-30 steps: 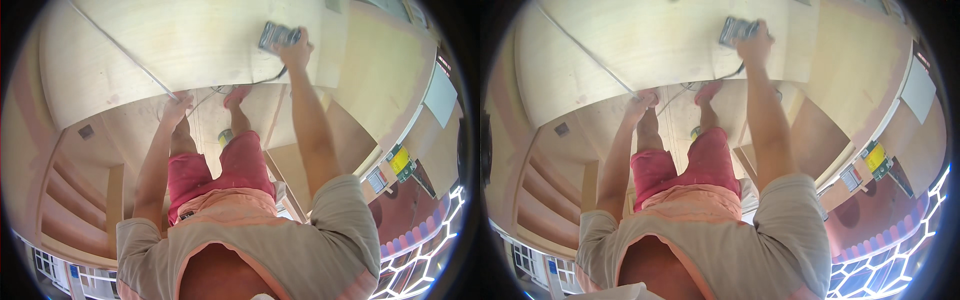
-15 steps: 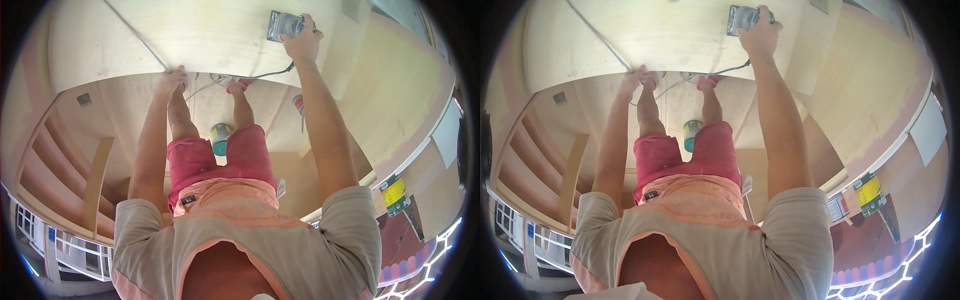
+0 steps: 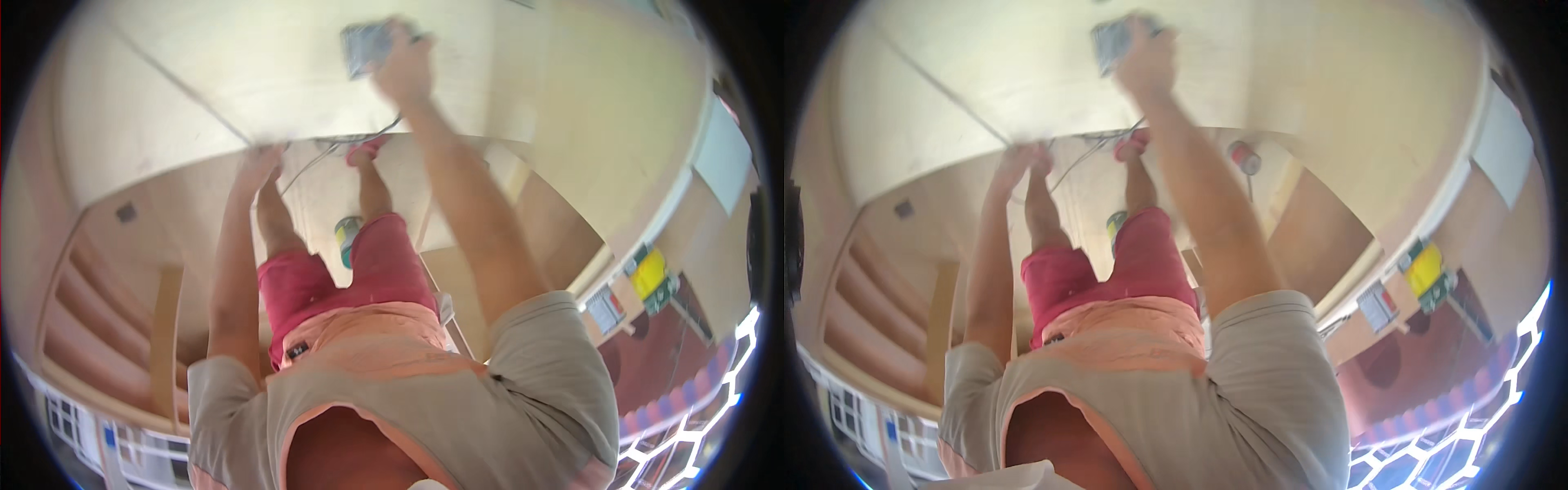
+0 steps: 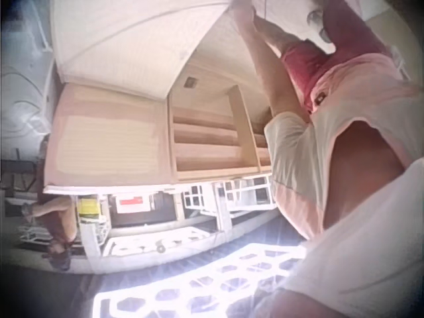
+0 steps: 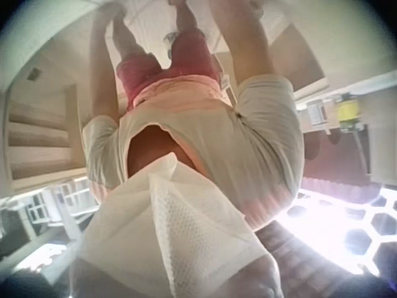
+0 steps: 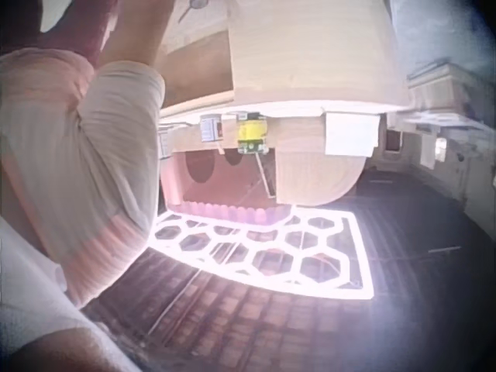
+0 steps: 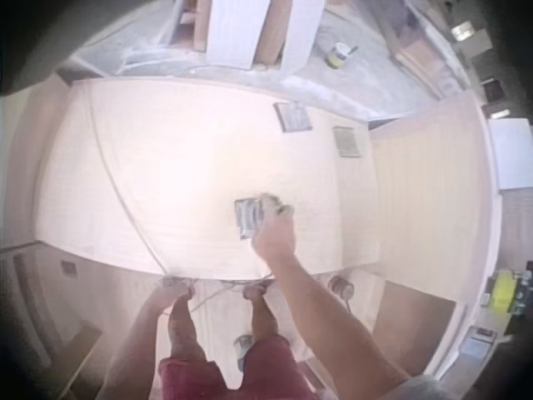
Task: The person sands the interior shelves, edges, and exterior surfaces of a wooden cabinet using a power sander.
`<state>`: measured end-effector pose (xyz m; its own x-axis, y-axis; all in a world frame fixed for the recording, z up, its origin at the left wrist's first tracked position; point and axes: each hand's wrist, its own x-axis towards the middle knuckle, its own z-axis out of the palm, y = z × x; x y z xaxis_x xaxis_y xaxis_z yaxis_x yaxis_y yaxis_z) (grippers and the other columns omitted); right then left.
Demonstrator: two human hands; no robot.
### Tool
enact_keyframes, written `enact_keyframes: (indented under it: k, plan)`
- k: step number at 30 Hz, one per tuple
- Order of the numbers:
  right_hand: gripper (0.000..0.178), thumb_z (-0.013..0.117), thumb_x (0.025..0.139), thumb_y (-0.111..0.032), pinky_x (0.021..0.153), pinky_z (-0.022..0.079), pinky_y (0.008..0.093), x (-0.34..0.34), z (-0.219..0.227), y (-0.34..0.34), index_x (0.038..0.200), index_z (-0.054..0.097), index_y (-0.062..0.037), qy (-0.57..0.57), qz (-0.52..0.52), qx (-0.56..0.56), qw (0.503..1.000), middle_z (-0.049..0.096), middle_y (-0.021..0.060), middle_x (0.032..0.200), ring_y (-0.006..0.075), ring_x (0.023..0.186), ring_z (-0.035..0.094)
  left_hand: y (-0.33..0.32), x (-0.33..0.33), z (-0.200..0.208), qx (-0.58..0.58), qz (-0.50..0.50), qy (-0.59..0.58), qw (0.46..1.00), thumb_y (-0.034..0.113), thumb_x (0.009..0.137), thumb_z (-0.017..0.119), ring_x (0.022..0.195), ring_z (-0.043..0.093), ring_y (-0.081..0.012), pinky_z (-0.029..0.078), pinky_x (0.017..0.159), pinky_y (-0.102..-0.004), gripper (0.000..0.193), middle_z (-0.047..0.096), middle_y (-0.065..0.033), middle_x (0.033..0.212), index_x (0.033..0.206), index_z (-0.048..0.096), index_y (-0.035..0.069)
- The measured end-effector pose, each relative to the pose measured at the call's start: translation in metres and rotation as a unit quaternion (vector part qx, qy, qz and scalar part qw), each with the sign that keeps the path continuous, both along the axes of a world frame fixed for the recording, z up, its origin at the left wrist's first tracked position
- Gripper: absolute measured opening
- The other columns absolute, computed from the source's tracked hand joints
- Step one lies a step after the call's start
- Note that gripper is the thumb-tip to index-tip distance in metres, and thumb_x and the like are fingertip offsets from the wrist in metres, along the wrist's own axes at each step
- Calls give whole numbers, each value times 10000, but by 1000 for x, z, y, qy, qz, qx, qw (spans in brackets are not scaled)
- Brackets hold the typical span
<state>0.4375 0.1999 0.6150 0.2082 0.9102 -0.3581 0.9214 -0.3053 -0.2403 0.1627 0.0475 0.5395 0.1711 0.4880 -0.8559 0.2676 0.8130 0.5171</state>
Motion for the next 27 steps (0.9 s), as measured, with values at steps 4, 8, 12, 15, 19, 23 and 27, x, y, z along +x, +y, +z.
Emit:
enact_keyframes:
  k: [4,8,12,15,19,23,27]
  plan:
    - [704,738,708,-118,941,442,476,13,57,-86,1319,425,-271,67,-28,-94,993,391,228,1255,416,1155,465,22,51,50,79,-120,5,990,286,822,668,617,564,-112,463,614,-276,304,623,-39,668,954,665,12]
    - [822,815,655,-161,975,413,431,94,61,-105,1351,380,-189,14,-166,-67,984,380,228,1286,394,1157,464,53,106,78,138,-18,17,990,263,808,687,803,622,-181,485,724,-300,356,665,-99,859,1089,647,46]
    - [903,852,610,-200,976,407,431,194,46,-84,1366,359,-169,-76,-259,-45,962,433,223,1251,385,1152,469,67,127,25,476,-136,287,820,360,792,686,1284,346,-398,280,1034,-532,576,426,-175,1370,1302,532,140]
    - [933,862,599,-227,968,413,422,282,35,-53,1371,345,-142,-95,-260,-51,960,472,211,1222,368,1163,467,71,143,-10,437,-181,420,775,491,800,633,1351,218,-408,162,1062,-602,684,297,-177,1456,1384,438,196]
    - [930,848,612,-236,965,423,422,355,24,-9,1377,323,-179,-69,-123,-29,990,454,230,1227,388,1156,470,80,159,-7,388,-202,497,750,595,804,561,1382,133,-406,111,1077,-603,736,211,-172,1494,1428,364,259]
    - [934,855,594,-242,928,439,411,345,10,57,1371,338,-199,-87,-44,-15,995,468,226,1211,374,1101,492,74,153,-2,389,-204,508,741,593,802,562,1382,144,-401,116,1083,-588,737,225,-166,1491,1430,361,263]
    - [949,864,572,-258,899,454,398,345,-4,139,1367,347,-208,-54,-36,-10,998,484,225,1185,360,1047,514,70,153,-3,389,-207,517,734,569,799,573,1372,172,-402,140,1072,-591,723,252,-167,1478,1416,392,238]
